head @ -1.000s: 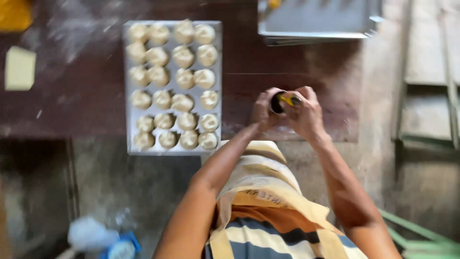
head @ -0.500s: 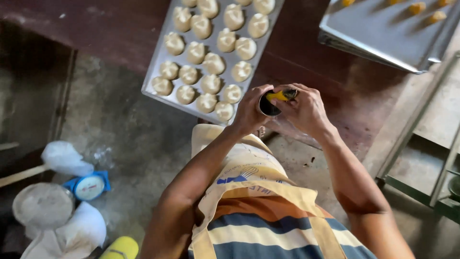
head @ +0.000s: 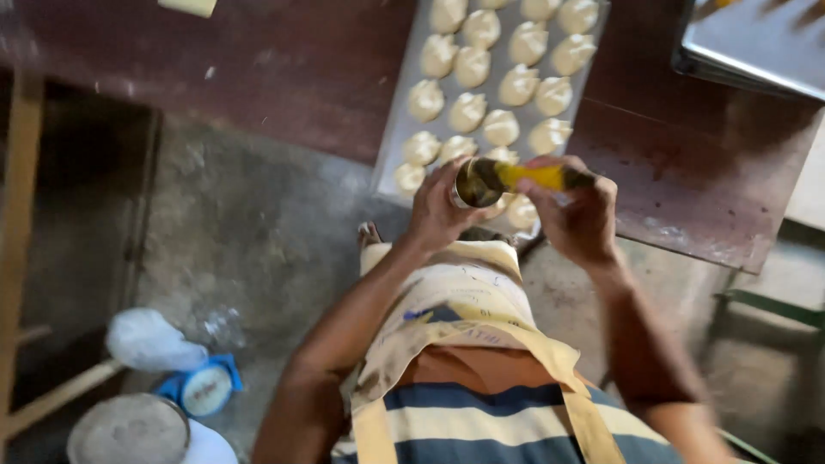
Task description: The person retrieves a tray of shaped dough pieces from a rack and places it on a table. Using a brush dipped in a small metal cup of yellow liquid, they systematically brush the tops of each dough piece. After finishing one tray, they return it to the rack and repeat the process with a second tray.
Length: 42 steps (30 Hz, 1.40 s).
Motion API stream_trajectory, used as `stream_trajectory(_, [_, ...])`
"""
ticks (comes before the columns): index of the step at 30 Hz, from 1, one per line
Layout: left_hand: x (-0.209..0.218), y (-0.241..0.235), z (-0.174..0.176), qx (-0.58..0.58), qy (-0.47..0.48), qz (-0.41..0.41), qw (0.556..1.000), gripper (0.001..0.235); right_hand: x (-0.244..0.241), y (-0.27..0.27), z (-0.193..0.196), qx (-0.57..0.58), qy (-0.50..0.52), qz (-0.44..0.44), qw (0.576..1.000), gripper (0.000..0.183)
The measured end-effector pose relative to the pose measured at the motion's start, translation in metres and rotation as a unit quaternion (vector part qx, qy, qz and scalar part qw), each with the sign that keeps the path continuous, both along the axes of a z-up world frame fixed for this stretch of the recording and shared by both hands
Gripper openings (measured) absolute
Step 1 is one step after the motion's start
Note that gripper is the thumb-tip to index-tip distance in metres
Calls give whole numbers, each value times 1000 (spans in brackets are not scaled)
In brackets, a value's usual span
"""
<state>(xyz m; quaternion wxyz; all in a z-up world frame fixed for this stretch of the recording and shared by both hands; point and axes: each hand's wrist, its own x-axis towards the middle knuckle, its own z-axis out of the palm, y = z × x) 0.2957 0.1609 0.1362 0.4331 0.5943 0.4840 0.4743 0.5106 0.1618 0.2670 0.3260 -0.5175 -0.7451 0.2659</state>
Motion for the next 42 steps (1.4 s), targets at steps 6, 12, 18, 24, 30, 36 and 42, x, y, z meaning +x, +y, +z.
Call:
stream_trajectory(6, [-85, 1, -6, 103, 113, 36, 988, 85, -138, -22, -3, -159, 274, -264, 911, 16])
stream_trajectory(12, [-126, 2, -18, 109, 63, 44, 991, 83, -169, -23, -7, -146, 393, -266, 868, 25])
stream_trajectory(18, [-144, -4, -22, 73, 38, 16, 997, 87, -186, -36, -22, -43, 210, -212, 954, 18])
stream_trajectory(24, [-149, 7, -34, 128, 86, -26, 988, 84, -176, -38, -75, -197, 472, -387, 767, 17])
stream_trajectory(30, [-146, 7, -54, 128, 119, -44, 984, 87, -137, -48, -118, -245, 537, -420, 689, 15])
stream_trajectory(36, [-147, 4, -46, 98, 89, -36, 991, 90, -105, -67, -140, -244, 582, -406, 661, 13])
stream_trajectory(42, [-174, 10, -36, 54, 75, 41, 995, 81, -51, -62, -110, -181, 561, -397, 704, 21])
